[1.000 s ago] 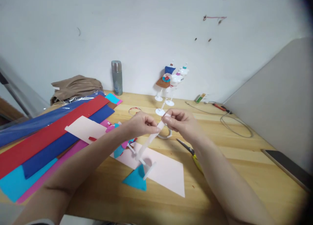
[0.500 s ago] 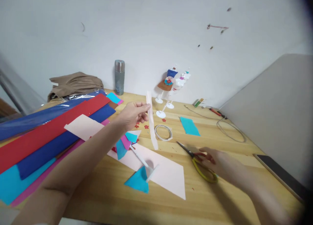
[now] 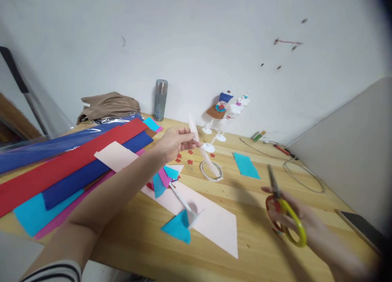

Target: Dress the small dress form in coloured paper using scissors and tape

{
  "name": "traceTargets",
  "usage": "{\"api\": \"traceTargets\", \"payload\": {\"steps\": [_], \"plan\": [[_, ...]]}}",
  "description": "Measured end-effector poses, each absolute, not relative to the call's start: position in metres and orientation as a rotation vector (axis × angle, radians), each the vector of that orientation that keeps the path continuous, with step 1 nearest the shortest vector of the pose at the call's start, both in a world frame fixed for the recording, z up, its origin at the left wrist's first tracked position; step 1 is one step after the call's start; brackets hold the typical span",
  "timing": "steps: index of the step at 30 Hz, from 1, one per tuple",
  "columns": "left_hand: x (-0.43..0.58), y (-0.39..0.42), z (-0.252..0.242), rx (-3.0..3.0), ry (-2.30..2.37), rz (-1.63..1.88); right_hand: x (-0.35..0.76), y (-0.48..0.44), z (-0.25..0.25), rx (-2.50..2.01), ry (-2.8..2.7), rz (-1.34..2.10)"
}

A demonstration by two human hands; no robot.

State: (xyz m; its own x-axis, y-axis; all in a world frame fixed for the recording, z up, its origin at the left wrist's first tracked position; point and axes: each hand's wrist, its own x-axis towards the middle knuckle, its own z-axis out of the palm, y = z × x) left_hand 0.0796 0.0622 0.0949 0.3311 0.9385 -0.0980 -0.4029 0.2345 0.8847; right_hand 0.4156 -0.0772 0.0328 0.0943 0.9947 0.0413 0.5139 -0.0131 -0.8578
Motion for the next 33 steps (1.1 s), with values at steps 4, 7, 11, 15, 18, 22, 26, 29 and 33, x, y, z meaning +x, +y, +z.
{"api": "traceTargets", "payload": {"steps": [4,7,11,15,18,22,26,29,33], "plan": [[0.08,0.06,0.098,0.838,0.741,1.103,0.377,-0.064,0.058,-1.432,-1.314,0.848],[0.08,0.056,0.104,0.812,0.739,1.137,0.34,-0.035,0.081,-1.268,-1.287,0.837],[0.08,0.046,0.115,0.807,0.748,1.188,0.295,0.003,0.107,-1.041,-1.36,0.898],[0.081,0.04,0.121,0.833,0.746,1.21,0.265,0.021,0.11,-1.013,-1.516,1.0],[0.082,0.04,0.119,0.854,0.757,1.205,0.257,0.025,0.1,-1.015,-1.543,0.932],[0.084,0.043,0.112,0.897,0.732,1.215,0.26,0.023,0.094,-1.058,-1.527,0.875],[0.084,0.045,0.102,1.042,0.646,1.136,0.267,0.022,0.1,-1.079,-1.485,0.91],[0.087,0.046,0.094,1.2,0.624,0.947,0.269,0.023,0.103,-1.075,-1.52,0.899],[0.091,0.047,0.087,1.264,0.648,0.937,0.27,0.024,0.103,-1.015,-1.601,0.907]]}}
